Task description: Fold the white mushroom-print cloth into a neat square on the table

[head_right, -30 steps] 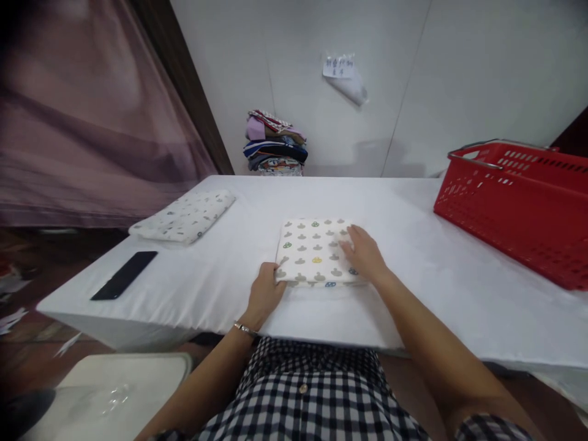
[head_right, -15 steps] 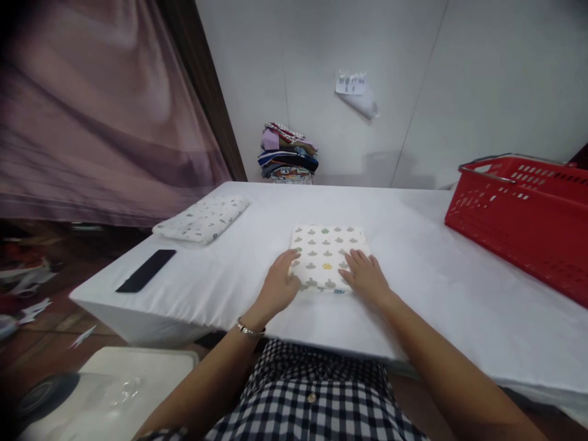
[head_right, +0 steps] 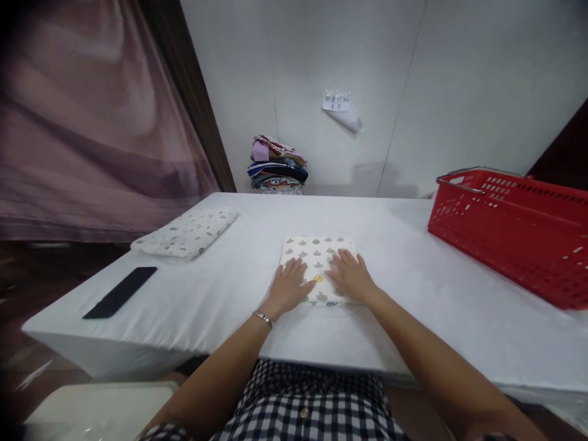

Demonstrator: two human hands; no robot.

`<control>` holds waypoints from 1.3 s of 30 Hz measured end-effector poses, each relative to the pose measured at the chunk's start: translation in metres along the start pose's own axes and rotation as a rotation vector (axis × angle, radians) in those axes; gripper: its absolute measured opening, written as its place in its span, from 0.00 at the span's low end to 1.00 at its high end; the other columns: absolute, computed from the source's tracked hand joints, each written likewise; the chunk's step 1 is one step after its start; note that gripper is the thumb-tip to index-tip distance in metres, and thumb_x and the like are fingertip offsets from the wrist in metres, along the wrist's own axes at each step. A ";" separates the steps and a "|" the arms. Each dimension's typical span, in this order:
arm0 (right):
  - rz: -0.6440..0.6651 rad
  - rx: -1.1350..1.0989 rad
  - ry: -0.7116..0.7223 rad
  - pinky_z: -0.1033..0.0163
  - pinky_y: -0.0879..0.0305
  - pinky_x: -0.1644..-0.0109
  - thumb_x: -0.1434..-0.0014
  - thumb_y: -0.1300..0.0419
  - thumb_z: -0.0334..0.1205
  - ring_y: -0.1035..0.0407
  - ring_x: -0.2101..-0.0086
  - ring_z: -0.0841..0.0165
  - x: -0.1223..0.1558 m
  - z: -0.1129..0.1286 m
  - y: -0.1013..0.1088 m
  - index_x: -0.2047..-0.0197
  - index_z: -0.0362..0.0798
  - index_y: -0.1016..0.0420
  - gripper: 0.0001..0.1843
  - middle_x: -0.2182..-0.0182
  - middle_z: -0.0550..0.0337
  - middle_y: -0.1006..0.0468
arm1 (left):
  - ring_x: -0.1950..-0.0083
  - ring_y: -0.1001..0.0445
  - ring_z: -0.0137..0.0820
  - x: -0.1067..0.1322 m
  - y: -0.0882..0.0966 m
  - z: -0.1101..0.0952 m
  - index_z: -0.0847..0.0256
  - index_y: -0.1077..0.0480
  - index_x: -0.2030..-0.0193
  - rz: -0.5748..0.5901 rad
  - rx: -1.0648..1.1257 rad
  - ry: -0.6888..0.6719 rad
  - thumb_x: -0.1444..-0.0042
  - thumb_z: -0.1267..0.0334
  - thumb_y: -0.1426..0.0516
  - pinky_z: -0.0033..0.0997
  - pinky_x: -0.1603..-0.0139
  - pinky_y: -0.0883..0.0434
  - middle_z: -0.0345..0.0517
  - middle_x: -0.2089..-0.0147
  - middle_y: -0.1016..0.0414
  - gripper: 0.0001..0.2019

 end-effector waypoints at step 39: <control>0.086 -1.059 -0.718 0.57 0.30 0.59 0.48 0.40 0.57 0.29 0.55 0.56 0.011 -0.121 -0.032 0.35 0.44 0.45 0.43 0.48 0.44 0.28 | 0.54 0.25 0.42 -0.052 0.004 0.108 0.62 0.31 0.52 -0.002 0.813 0.552 0.50 0.49 0.40 0.38 0.53 0.31 0.55 0.52 0.24 0.23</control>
Point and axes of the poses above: each hand's wrist, its own x-axis away from the middle knuckle, its own y-axis out of the back of the hand, z = x × y, the point moved 8 cm from there along -x, towards the middle knuckle
